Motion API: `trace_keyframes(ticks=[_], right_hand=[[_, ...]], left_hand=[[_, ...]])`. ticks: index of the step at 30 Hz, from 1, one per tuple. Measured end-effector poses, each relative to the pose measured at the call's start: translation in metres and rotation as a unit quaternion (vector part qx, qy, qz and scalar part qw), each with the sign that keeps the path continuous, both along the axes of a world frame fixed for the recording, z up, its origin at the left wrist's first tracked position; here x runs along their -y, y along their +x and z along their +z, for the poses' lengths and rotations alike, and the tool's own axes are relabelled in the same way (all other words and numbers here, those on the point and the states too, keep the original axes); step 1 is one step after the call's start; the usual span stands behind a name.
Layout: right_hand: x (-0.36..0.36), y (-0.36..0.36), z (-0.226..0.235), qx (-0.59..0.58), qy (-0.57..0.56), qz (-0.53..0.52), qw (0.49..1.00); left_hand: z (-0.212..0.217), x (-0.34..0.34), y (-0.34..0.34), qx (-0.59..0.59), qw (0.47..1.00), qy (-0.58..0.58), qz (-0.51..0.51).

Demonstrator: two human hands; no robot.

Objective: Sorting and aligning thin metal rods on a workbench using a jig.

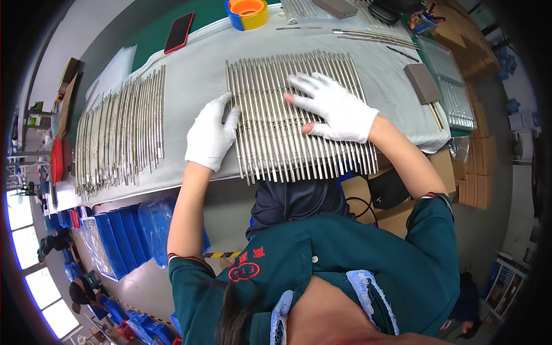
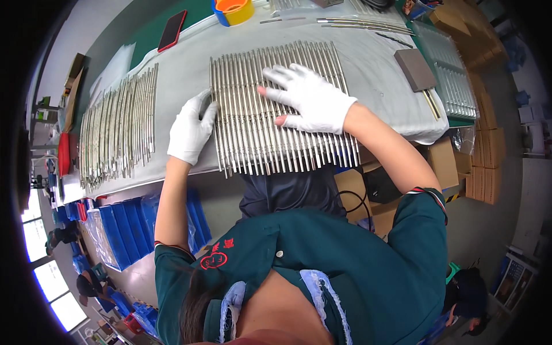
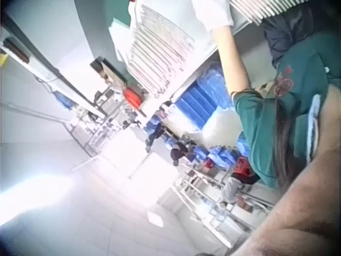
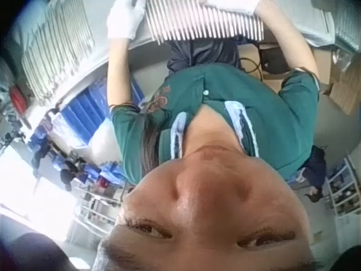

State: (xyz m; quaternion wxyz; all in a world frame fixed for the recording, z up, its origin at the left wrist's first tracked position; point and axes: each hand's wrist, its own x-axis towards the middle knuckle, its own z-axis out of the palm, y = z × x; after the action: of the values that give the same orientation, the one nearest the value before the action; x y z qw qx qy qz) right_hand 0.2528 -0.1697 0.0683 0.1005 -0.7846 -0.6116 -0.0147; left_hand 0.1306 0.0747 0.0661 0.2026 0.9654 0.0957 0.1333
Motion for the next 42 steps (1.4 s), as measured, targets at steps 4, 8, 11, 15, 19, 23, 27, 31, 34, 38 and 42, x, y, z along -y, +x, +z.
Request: trace_keyframes(ticks=[4, 8, 11, 15, 19, 23, 27, 31, 34, 38, 42], right_hand=[[-0.008, 0.004, -0.005, 0.017, -0.010, 0.029, 0.999], [0.024, 0.017, 0.002, 0.022, -0.031, 0.008, 0.999], [0.061, 0.033, 0.003, 0.028, -0.059, -0.021, 0.998], [0.090, 0.042, 0.001, 0.023, -0.071, -0.055, 0.996], [0.094, 0.044, -0.001, 0.025, -0.053, -0.049, 0.997], [0.096, 0.048, -0.005, 0.031, -0.050, -0.040, 0.997], [0.099, 0.048, -0.005, 0.039, -0.054, -0.044, 0.997], [0.103, 0.022, 0.005, -0.025, 0.000, -0.072, 0.997], [0.100, -0.023, 0.013, -0.064, -0.006, -0.048, 0.997], [0.096, -0.052, 0.013, -0.044, -0.076, -0.047, 0.995], [0.095, -0.052, 0.015, -0.033, -0.087, -0.064, 0.994]], left_hand=[[-0.016, 0.012, 0.005, 0.030, 0.995, 0.084, 0.052], [-0.024, 0.016, 0.006, 0.056, 0.990, 0.110, 0.067], [-0.023, 0.018, 0.008, 0.061, 0.991, 0.101, 0.062], [-0.016, 0.033, 0.012, 0.017, 0.992, 0.095, 0.083], [-0.014, 0.055, 0.018, -0.008, 0.992, 0.078, 0.095], [-0.010, 0.083, 0.023, -0.032, 0.997, 0.037, 0.064], [-0.016, 0.079, 0.019, -0.011, 0.999, 0.029, 0.027], [-0.005, 0.064, -0.014, 0.045, 0.990, -0.129, -0.045], [-0.008, 0.057, -0.034, 0.054, 0.983, -0.023, -0.174], [-0.002, 0.077, -0.045, -0.036, 0.969, 0.082, -0.231], [-0.005, 0.078, -0.040, -0.046, 0.972, 0.085, -0.216]])
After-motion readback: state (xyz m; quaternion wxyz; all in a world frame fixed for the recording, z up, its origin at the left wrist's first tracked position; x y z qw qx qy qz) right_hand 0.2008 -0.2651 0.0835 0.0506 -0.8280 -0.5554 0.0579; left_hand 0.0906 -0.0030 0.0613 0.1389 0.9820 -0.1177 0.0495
